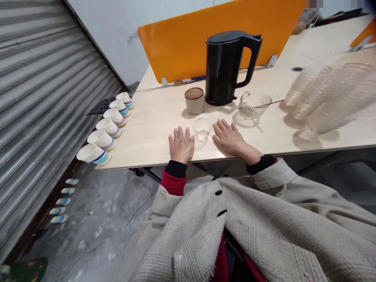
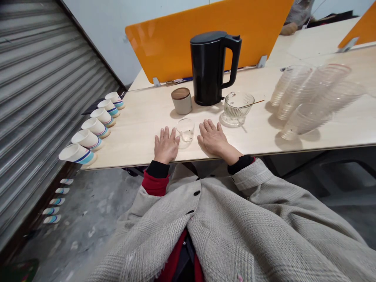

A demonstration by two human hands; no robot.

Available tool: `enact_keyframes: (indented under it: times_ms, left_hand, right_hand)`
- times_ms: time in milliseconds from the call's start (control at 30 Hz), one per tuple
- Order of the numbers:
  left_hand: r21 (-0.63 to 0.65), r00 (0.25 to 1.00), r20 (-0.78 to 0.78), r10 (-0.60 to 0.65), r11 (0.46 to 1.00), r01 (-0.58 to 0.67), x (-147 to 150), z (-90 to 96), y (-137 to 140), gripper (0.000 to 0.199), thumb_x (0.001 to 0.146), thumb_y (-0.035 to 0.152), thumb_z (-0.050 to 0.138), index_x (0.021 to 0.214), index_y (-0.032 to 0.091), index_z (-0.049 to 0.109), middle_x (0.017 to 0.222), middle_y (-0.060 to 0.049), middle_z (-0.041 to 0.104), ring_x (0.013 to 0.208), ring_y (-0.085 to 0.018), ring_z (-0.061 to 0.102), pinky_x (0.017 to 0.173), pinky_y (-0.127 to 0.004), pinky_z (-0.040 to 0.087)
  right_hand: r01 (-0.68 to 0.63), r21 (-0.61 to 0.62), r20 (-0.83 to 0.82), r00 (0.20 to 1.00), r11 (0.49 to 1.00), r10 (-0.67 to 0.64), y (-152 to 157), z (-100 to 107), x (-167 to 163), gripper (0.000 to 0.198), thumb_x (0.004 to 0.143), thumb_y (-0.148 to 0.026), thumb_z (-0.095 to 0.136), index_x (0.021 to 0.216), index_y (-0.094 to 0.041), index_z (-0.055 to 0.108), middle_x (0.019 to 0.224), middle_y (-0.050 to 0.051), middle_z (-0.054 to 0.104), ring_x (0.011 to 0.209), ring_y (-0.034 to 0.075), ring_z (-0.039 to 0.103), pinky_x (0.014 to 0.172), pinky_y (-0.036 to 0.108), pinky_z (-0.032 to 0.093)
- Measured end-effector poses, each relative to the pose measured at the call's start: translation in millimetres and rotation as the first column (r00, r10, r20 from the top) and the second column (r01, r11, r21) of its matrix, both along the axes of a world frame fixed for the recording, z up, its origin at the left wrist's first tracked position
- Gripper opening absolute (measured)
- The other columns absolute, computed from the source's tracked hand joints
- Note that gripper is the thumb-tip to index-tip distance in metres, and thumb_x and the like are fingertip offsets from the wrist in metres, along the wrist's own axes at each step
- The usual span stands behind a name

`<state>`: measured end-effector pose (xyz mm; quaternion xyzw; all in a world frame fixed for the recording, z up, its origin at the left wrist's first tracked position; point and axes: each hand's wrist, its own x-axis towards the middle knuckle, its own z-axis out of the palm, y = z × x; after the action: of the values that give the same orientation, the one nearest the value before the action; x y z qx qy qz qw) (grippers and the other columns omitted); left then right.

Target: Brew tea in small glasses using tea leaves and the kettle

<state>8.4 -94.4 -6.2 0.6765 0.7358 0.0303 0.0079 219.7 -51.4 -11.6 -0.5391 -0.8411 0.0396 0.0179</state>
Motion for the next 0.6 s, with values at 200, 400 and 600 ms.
enact_keyframes:
  times_ms: [200, 400, 600]
  left_hand:
    - [-0.002, 1.000, 0.004, -0.004, 1.000, 0.004, -1, -1.9, 1, 0.063, 0.112, 0.047, 0.024, 0.170, 0.022, 0.032, 0.180, -0.012, 0.023, 0.167, -0.035, 0.019, 0.134, -0.062, 0.020]
    - [0.008, 1.000, 0.003, -0.007, 1.000, 0.007, -1, -1.4, 1, 0.063, 0.112, 0.046, 0.025, 0.169, 0.022, 0.033, 0.179, -0.013, 0.023, 0.167, -0.036, 0.020, 0.134, -0.062, 0.021]
    - [0.009, 1.000, 0.011, -0.010, 1.000, 0.010, -2, -1.9, 1, 0.063, 0.112, 0.047, 0.025, 0.169, 0.023, 0.034, 0.179, -0.012, 0.024, 0.167, -0.035, 0.021, 0.134, -0.062, 0.021]
  right_hand:
    - [0.004, 0.004, -0.003, 1.000, 1.000, -0.004, 2, -2, 1, 0.071, 0.107, -0.040, 0.027, 0.168, -0.003, 0.030, 0.178, 0.022, 0.020, 0.166, 0.038, 0.016, 0.131, 0.066, 0.017]
    - [0.007, 0.012, -0.053, 0.999, 1.000, -0.006, -2, 1, -1, 0.070, 0.107, -0.038, 0.032, 0.166, -0.002, 0.033, 0.177, 0.022, 0.023, 0.166, 0.038, 0.020, 0.132, 0.065, 0.019]
    - [0.262, 0.176, -0.495, 0.857, 0.949, -0.144, -20, 8, 34, 0.057, 0.107, -0.042, 0.036, 0.149, -0.006, 0.052, 0.144, 0.025, 0.064, 0.132, 0.032, 0.065, 0.111, 0.047, 0.056]
